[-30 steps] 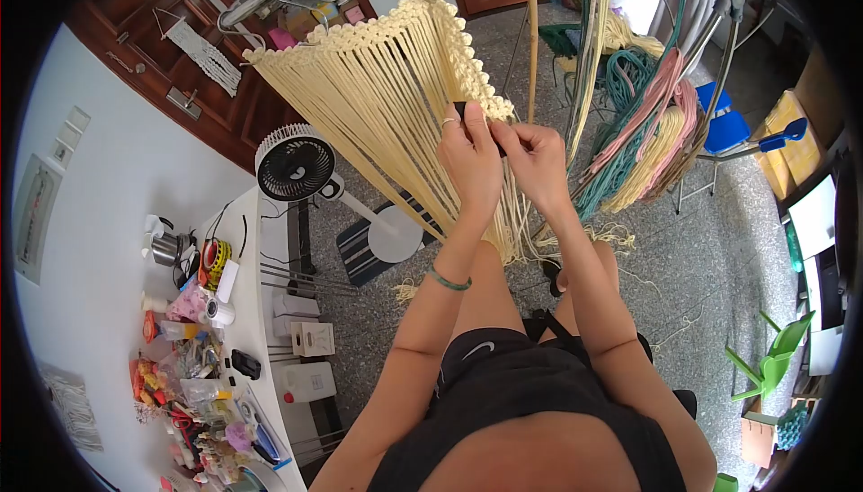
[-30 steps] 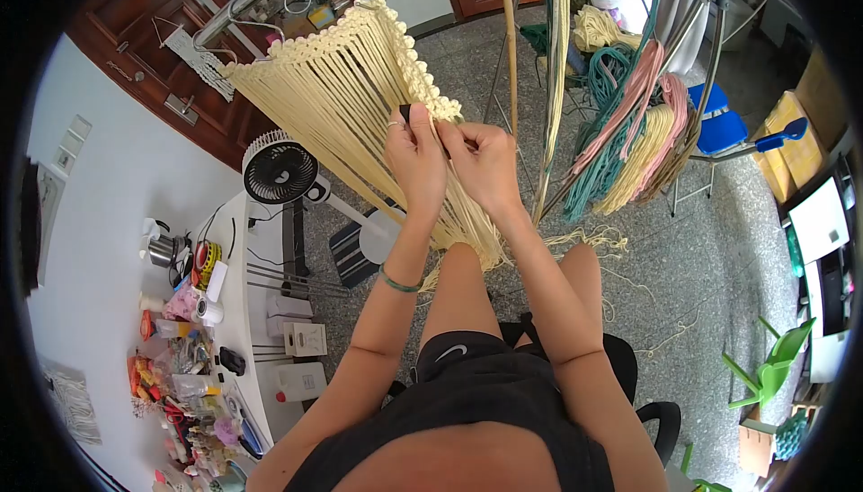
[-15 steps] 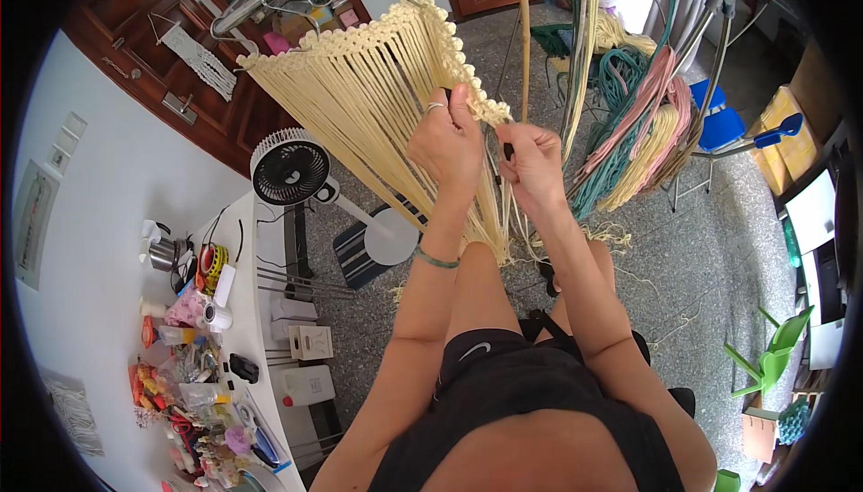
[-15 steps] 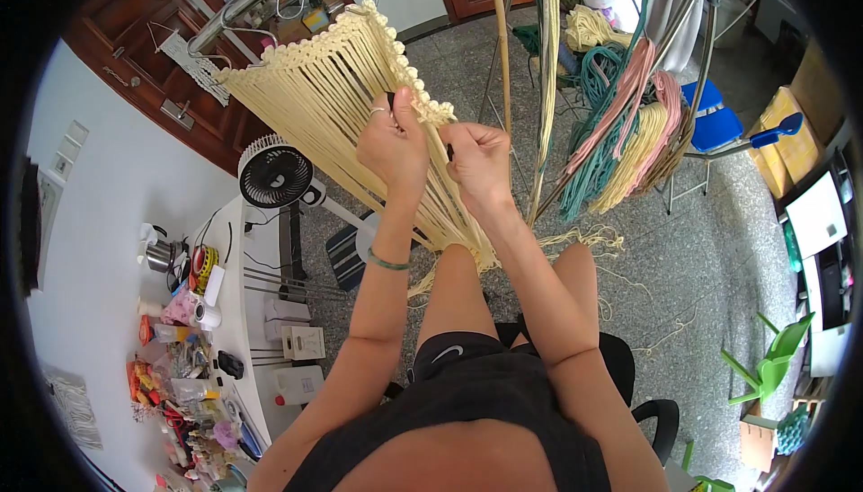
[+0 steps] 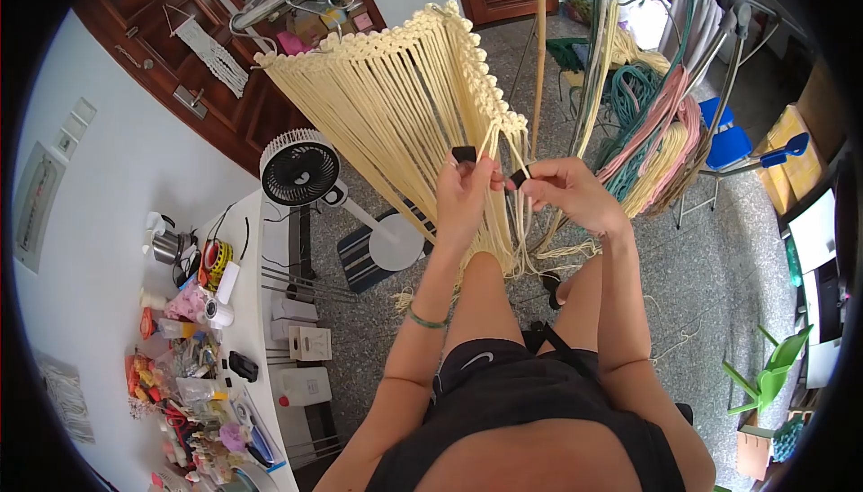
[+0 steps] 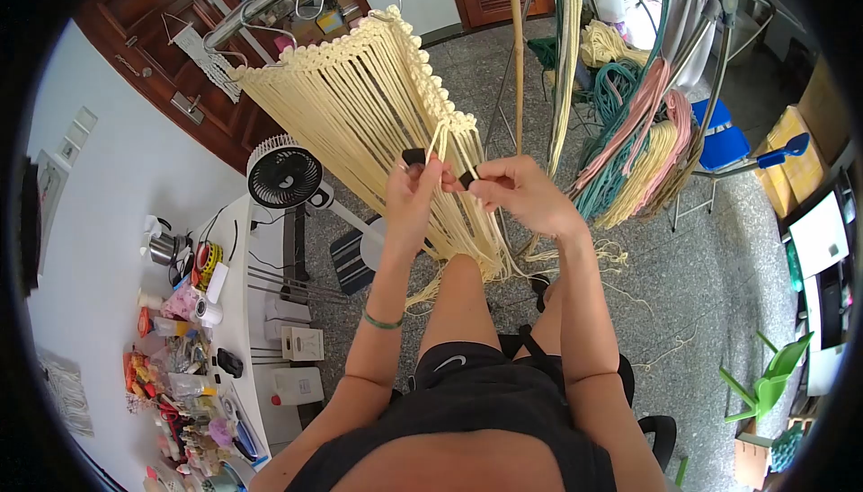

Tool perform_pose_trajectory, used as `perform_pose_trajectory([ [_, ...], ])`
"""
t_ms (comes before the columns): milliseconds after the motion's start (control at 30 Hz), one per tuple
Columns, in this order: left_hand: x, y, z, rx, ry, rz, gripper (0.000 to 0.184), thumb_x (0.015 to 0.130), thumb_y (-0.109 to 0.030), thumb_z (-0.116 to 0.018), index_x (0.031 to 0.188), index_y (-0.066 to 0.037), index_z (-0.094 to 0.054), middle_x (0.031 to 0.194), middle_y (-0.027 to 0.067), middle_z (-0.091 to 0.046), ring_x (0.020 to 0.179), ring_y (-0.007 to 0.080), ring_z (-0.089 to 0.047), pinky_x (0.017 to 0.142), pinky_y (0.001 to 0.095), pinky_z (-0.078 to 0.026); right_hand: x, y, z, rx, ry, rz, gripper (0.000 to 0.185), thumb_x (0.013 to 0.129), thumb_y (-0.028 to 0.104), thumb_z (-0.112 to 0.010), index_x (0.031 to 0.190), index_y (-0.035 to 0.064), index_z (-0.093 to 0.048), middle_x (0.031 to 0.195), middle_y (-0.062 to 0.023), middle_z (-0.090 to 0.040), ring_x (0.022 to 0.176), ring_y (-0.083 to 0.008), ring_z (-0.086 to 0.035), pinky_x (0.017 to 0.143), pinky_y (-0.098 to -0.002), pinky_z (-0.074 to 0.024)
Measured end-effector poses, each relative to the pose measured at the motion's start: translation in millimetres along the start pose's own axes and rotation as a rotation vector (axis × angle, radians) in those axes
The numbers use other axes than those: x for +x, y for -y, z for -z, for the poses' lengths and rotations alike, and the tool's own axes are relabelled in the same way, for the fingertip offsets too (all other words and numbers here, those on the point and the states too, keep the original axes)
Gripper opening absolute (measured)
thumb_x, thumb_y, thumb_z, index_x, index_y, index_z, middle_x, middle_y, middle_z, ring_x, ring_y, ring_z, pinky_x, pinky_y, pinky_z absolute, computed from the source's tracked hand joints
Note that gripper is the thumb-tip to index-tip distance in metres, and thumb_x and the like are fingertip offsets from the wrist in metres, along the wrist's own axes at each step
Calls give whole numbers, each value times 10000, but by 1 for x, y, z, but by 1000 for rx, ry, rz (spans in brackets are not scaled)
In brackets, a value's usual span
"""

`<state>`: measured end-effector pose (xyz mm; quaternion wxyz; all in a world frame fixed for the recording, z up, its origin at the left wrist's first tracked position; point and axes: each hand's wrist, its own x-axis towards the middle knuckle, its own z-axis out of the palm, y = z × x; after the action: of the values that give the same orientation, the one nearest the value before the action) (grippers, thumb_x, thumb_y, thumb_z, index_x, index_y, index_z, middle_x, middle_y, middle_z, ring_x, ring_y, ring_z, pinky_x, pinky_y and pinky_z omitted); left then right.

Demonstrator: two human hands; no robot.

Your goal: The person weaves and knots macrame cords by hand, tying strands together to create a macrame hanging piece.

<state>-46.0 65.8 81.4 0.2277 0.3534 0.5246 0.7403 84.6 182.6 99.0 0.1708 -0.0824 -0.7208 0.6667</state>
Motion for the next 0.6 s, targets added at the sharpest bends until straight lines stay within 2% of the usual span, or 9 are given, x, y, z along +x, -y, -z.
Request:
perform_pose_trajectory([
  [67, -8, 11, 1, -41, -27, -13, 158, 922, -165, -486, 992, -26, -507, 858, 32, -578, 704, 83, -539, 642, 220, -461, 4, 12, -14, 255, -64, 6, 112, 810, 58, -622, 871, -35, -638, 719, -47, -611, 628, -74, -553, 598, -208, -467],
  [133, -16, -2, -6, -382, 37, 145, 195, 929, -189, -476, 1028, -27, -523, 894, 27, -576, 745, 82, -557, 668, 226, -481, 13, 15, -32, 448, -238, 78, 114, 772, 5, -653, 875, -44, -646, 698, -60, -618, 557, -75, -543, 509, -196, -455],
  [233, -17, -10, -7, -211, 71, 159, 225, 922, -186, -487, 1058, -11, -529, 908, 48, -592, 787, 111, -580, 683, 248, -504, 20, 17, -48, 257, -460, 207, 56, 772, -19, -639, 823, -44, -638, 675, -47, -609, 503, -66, -520, 424, -208, -413],
  [267, -18, -8, -3, -101, 99, 127, 246, 908, -179, -514, 1071, 5, -525, 906, 58, -595, 775, 128, -588, 693, 261, -511, 23, 14, -50, 208, -493, 245, 43, 773, -20, -637, 812, -40, -634, 674, -40, -606, 519, -63, -525, 441, -202, -419],
  [300, -18, -9, -5, -146, 121, 138, 254, 902, -175, -523, 1076, 11, -524, 906, 65, -597, 769, 137, -595, 702, 270, -517, 25, 8, -49, 162, -524, 284, 31, 774, -21, -635, 801, -36, -630, 674, -33, -603, 534, -61, -529, 458, -197, -425],
  [433, -13, -24, 3, -275, 157, 219, 276, 897, -167, -529, 1092, 27, -519, 912, 100, -607, 787, 174, -618, 747, 310, -536, 26, -3, -44, 435, -442, 158, 79, 791, 41, -651, 839, -8, -611, 712, -57, -629, 597, -81, -577, 544, -210, -468],
  [500, -11, -24, 8, -247, 150, 225, 229, 893, -154, -535, 1048, 14, -543, 932, 96, -610, 769, 163, -615, 725, 285, -520, 27, -3, -44, 488, -456, 151, 88, 795, 56, -651, 837, -6, -605, 721, -70, -638, 589, -88, -583, 544, -213, -472],
  [567, -9, -21, 9, 365, 42, -16, 174, 881, -133, -545, 974, 14, -560, 874, 80, -607, 744, 143, -608, 665, 262, -495, 28, -1, -47, 478, -485, 168, 93, 797, 73, -654, 826, 3, -601, 708, -74, -641, 584, -92, -587, 540, -216, -471],
  [600, -6, -17, 2, 414, -72, -280, 138, 860, -113, -557, 878, 24, -545, 775, 87, -581, 695, 154, -599, 597, 269, -460, 28, 0, -47, 452, -510, 148, 96, 796, 78, -658, 810, 8, -594, 698, -75, -640, 582, -95, -589, 541, -217, -473],
])
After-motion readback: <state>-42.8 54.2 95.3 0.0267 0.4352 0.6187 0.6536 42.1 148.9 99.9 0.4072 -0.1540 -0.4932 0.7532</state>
